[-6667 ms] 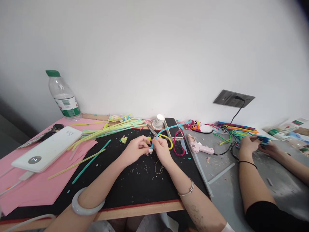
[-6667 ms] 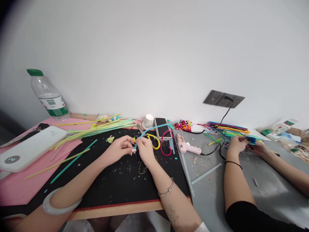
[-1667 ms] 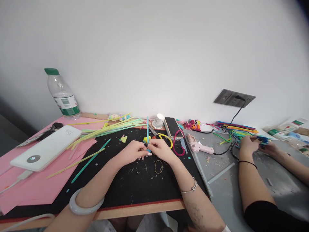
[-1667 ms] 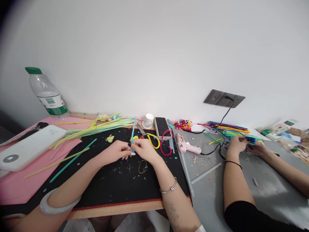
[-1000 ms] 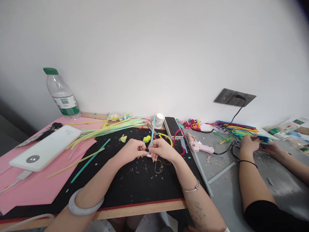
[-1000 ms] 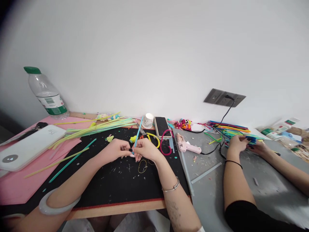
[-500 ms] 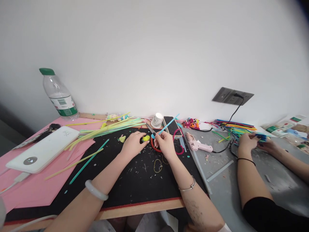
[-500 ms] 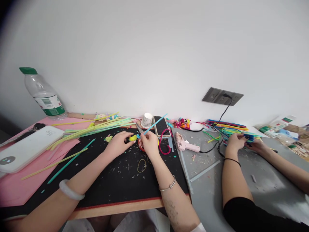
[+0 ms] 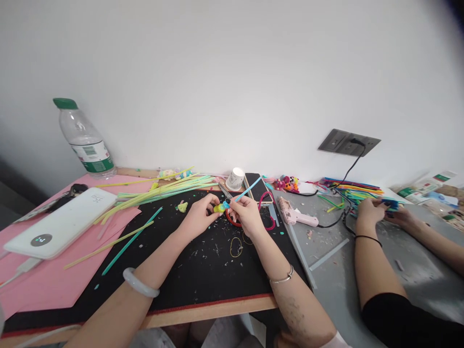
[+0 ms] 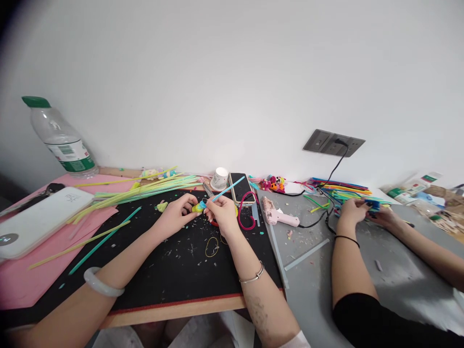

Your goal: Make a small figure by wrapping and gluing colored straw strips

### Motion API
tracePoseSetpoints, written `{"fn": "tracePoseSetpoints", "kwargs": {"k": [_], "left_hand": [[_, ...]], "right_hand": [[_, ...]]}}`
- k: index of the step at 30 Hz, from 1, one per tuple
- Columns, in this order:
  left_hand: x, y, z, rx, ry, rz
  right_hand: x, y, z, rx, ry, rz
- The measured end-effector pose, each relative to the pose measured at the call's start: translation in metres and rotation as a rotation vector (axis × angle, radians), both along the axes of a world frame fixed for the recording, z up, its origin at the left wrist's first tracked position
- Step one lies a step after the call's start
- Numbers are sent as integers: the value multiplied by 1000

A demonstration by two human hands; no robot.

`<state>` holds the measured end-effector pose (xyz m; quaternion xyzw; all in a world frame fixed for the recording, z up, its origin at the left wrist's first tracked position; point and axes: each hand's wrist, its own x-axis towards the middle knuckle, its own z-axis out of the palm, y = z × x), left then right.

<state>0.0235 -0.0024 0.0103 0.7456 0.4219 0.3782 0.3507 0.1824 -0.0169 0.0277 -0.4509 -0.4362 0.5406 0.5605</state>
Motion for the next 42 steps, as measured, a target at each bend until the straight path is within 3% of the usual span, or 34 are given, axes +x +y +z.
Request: {"fn": "tracePoseSetpoints", "kwargs": {"k": [8,15,23,36,42], "left_hand": [[0,-5,0,-25,-13,16],[5,-9,2,140,65,119],[6,-11,1,215,131,169],[7,-8,-5,90,41,101],[1,-4,-7,57,129,147]], "right_hand": [[-4,-2,0,-47,12,49],[-7,-4,-3,-95,80,77],[-9,-4,-5,-109,99,81],[-9,-2,-7,-101,25,71],[-7,1,-10,-26,40,-3]]}}
